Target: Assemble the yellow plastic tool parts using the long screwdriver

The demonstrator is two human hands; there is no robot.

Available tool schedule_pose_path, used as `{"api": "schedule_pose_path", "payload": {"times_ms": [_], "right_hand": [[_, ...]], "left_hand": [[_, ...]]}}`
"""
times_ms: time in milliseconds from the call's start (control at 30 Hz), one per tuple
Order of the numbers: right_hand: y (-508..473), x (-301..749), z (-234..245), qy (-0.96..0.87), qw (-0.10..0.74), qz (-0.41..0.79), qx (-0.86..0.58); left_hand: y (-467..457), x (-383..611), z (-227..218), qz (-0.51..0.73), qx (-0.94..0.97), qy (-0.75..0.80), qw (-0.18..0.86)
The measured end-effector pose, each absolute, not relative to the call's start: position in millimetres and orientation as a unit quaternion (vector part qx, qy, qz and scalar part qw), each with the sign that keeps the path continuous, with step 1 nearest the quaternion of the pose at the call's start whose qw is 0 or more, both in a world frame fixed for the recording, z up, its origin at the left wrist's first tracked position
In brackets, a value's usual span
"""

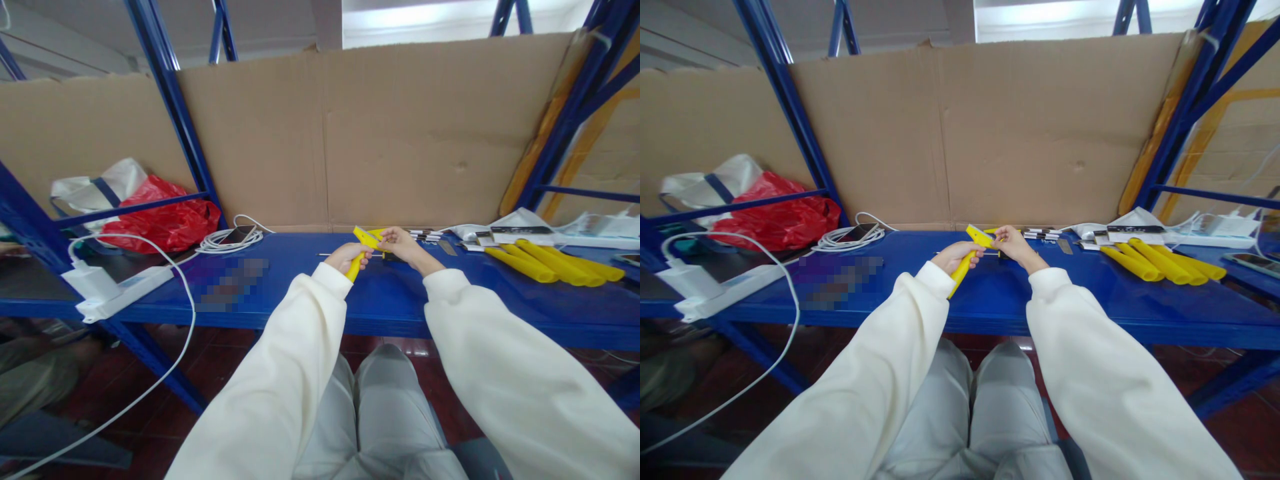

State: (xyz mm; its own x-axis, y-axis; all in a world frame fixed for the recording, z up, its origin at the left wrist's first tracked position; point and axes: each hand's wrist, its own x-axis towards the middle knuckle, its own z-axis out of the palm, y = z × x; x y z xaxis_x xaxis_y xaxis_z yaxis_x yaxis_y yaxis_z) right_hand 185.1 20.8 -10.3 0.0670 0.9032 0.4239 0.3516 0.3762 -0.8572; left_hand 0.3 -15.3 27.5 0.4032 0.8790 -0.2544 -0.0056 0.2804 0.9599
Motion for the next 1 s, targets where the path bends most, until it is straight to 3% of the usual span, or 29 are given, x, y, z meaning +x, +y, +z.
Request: {"api": "schedule_pose_path", "payload": {"times_ms": [533,667,833,1000], "right_hand": [[43.1,185.4,-24.0,-0.596,0.541,0.214,-0.553],[35.0,189.6,-19.5,-0.629,0.489,0.205,-0.568],[24.2,195.2,-9.0,-0.671,0.441,0.080,-0.591],[13.6,216.2,0.4,-0.719,0.292,0.014,-0.630]], "left_hand": [[-20.6,-2.7,34.1,0.319,0.461,0.391,0.730],[-19.6,-3.3,33.8,0.315,0.455,0.400,0.730],[-17.0,-3.3,32.0,0.330,0.440,0.407,0.729],[-10.1,-9.9,28.5,0.376,0.404,0.431,0.714]]}}
